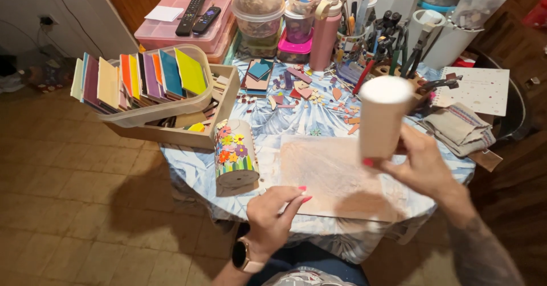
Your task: Decorating a cylindrical container by gluing small colorful mosaic tiles onto its surface
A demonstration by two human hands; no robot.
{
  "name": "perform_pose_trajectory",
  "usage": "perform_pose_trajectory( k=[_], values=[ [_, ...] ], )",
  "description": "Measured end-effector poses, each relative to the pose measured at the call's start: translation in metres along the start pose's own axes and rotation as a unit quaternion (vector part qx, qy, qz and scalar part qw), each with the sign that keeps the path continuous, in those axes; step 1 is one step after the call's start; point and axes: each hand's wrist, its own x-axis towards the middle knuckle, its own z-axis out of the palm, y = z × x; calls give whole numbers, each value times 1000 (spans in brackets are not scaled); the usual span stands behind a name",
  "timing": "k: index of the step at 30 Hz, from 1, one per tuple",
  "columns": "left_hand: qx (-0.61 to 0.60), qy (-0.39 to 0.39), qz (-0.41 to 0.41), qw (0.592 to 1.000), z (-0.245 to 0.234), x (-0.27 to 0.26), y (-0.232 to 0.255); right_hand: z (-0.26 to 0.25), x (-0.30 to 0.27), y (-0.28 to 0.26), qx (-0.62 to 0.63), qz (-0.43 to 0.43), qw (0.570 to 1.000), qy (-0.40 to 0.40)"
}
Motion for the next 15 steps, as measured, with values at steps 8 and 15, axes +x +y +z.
perform_pose_trajectory(
  k=[8,15],
  values=[
    [-615,136,-624,463,28,-42,-36,23,4,127,-409,247,866,-151],
    [-695,155,-598,368,39,-28,-36,51,-4,-19,-127,-274,927,222]
  ],
)
